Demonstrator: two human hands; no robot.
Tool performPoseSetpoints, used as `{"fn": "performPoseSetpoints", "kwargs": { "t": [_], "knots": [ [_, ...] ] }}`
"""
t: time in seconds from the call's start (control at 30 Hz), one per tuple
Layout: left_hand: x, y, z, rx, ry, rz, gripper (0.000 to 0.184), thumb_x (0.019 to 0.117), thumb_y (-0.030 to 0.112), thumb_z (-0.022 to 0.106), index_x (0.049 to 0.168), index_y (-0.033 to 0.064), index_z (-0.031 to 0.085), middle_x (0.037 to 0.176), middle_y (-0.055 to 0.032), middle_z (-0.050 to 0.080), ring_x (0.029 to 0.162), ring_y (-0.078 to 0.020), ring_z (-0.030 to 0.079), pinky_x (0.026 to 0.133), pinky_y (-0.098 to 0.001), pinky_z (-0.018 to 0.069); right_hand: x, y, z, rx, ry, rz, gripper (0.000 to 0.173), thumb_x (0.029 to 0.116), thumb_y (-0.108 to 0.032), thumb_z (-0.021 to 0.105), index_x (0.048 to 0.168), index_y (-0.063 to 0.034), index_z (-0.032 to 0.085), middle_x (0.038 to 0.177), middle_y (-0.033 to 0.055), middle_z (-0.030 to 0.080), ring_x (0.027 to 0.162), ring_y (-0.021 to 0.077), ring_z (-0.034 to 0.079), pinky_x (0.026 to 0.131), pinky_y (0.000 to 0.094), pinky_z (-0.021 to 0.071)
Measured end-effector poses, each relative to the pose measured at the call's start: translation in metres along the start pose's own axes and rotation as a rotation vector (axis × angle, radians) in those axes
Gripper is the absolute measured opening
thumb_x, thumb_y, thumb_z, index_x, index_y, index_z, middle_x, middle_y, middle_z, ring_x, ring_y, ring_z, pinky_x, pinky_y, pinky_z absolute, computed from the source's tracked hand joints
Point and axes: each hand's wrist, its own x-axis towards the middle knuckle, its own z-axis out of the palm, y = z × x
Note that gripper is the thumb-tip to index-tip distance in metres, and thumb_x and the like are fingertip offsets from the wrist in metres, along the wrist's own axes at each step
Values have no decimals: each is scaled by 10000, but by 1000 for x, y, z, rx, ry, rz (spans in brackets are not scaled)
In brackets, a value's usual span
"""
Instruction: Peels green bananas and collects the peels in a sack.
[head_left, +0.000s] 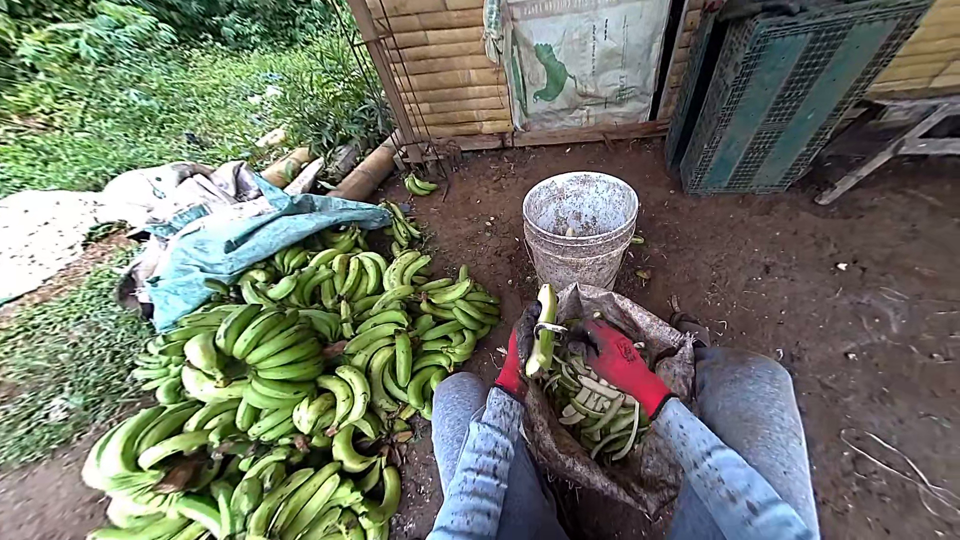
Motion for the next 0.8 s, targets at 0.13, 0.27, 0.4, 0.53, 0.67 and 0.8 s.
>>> {"fn": "performPoseSetpoints", "kwargs": {
  "t": [0.13,0.27,0.4,0.53,0.67,0.8],
  "knots": [
    [-14,-1,1,338,-89,-72,380,1130,209,317,1301,-16,572,1014,-74,674,862,-86,651,804,-271,568,35,21,-26,-73,292,239,378,1036,-218,590,1383,-66,584,1295,263,620,1160,445,638,983,628,499],
    [4,6,-1,301,291,96,409,1131,269,330,1276,-23,577,965,-108,657,810,-125,641,751,-303,565,6,-2,-10,58,189,111,391,1015,-282,593,1352,-86,620,1254,164,675,1141,301,669,1017,508,518],
    [15,11,-1,173,418,227,462,1132,326,308,1463,49,470,1211,-154,632,1010,-170,634,895,-355,538,-18,-25,11,-107,-6,12,407,1003,-247,572,1376,-96,628,1330,206,623,1195,349,639,1015,516,512],
    [-2,11,-8,338,-3,8,398,1128,253,335,1347,-11,537,1068,-109,674,909,-125,666,833,-313,576,20,1,-3,-190,146,140,404,1020,-175,534,1405,-76,608,1381,281,581,1278,450,572,1088,584,440],
    [-3,6,-6,549,177,-40,394,1120,224,388,1324,-53,581,1199,-193,654,1056,-177,636,959,-350,519,32,16,-21,-76,236,254,365,1040,-175,537,1385,-64,580,1293,257,625,1179,423,635,1007,588,492],
    [13,7,2,297,638,86,403,1116,270,412,1248,-57,608,1119,-217,648,982,-239,627,895,-400,519,-7,-12,12,69,212,36,396,991,-258,617,1323,-47,651,1266,185,667,1162,300,658,1035,463,512]
  ]
}}
